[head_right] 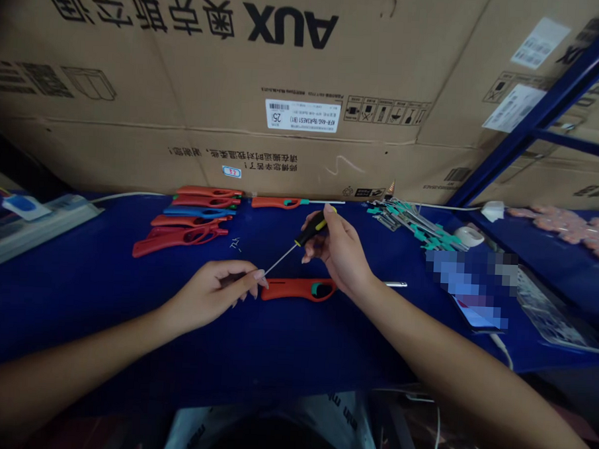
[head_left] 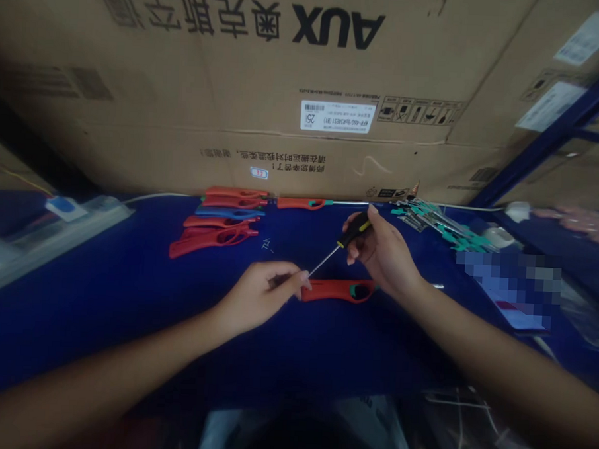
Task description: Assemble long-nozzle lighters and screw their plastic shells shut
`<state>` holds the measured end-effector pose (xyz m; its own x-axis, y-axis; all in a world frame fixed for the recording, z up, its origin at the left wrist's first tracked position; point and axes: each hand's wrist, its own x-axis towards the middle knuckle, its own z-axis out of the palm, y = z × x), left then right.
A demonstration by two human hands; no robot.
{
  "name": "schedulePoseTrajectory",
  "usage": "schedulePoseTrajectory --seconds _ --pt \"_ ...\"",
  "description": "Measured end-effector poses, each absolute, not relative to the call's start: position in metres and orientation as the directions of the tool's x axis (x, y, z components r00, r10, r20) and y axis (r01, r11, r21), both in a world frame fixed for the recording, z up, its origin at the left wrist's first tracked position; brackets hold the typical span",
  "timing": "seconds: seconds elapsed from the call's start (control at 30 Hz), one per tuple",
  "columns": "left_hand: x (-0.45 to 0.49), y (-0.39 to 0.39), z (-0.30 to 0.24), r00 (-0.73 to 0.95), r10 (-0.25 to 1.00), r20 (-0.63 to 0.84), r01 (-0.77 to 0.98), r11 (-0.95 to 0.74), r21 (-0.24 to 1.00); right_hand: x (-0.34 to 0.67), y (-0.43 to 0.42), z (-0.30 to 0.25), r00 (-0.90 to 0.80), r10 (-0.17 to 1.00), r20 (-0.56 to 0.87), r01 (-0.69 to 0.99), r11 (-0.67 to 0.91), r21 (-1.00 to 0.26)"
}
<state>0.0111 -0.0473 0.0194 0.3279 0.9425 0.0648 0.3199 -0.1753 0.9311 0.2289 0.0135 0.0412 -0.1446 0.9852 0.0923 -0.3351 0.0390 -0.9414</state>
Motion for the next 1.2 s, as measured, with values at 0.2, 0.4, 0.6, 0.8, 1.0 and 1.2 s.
schedulePoseTrajectory --seconds 0.2,0.4,0.6,0.8,1.0,1.2 --pt "0.0110 -0.0431 0.0181 0.258 0.963 -0.083 0.132 0.050 0.990 0.2308 0.0145 0.0411 -0.097 0.988 0.122 -0.361 0.079 -0.929" --pt "0.0122 -0.0426 0.0204 0.216 0.974 -0.073 0.089 0.055 0.995 0.2307 0.0154 0.0409 -0.083 0.987 0.138 -0.372 0.097 -0.923" --pt "0.0121 -0.0430 0.0192 0.224 0.972 -0.075 0.101 0.053 0.993 0.2297 0.0147 0.0400 -0.084 0.987 0.134 -0.353 0.097 -0.931" --pt "0.0128 -0.0420 0.0187 0.226 0.966 -0.123 0.067 0.111 0.992 0.2309 0.0160 0.0414 -0.075 0.991 0.111 -0.390 0.074 -0.918" --pt "0.0132 -0.0396 0.0185 0.207 0.964 -0.164 0.059 0.156 0.986 0.2322 0.0161 0.0434 -0.060 0.994 0.096 -0.407 0.064 -0.911" --pt "0.0111 -0.0427 0.0244 0.254 0.967 -0.035 0.165 -0.007 0.986 0.2319 0.0161 0.0418 -0.083 0.990 0.114 -0.370 0.076 -0.926"
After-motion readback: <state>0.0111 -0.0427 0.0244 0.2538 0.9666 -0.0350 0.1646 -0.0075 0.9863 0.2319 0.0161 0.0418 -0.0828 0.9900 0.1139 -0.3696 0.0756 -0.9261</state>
